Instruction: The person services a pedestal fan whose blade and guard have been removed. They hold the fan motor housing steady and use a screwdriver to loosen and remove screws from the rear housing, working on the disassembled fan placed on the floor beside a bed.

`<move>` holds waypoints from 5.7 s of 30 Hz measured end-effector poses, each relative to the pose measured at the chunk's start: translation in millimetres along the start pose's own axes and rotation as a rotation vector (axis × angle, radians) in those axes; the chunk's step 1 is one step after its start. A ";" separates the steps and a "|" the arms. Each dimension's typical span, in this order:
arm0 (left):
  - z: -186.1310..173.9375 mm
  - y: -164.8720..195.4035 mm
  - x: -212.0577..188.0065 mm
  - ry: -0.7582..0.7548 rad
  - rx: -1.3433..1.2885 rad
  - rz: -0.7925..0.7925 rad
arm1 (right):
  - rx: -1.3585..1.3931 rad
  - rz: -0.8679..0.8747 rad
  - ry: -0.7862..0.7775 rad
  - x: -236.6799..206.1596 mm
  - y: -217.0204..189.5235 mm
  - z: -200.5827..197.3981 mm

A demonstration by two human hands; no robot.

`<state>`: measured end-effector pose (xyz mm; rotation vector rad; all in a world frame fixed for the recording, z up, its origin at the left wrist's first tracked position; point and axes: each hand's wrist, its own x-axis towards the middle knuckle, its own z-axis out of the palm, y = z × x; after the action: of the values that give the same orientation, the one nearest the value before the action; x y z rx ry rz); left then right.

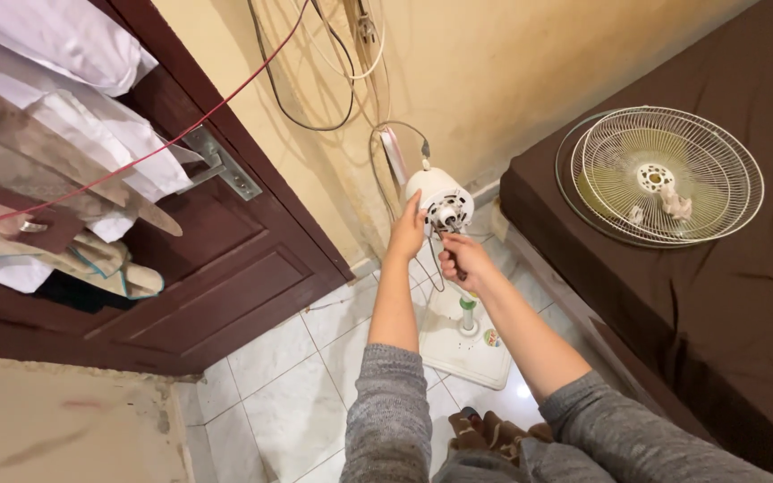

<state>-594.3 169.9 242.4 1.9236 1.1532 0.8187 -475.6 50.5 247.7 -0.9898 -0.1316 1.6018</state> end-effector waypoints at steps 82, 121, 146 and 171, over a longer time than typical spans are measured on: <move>1.6 4.8 -3.7 0.039 -0.049 0.044 | -0.573 -0.212 0.200 12.5 4.3 -4.7; 8.2 24.4 71.7 -0.254 -0.069 -0.421 | -1.367 -0.720 0.361 -26.7 27.4 14.9; -2.7 72.7 14.6 -0.128 0.068 -0.637 | -1.099 -0.392 0.183 -72.1 -8.2 -99.7; 4.9 42.2 4.8 0.016 0.119 -0.589 | -1.975 -0.748 0.169 -47.9 -40.6 -39.1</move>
<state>-570.0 159.2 276.0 1.5311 1.6920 0.4498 -421.8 5.5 271.1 -2.0463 -1.9340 0.2303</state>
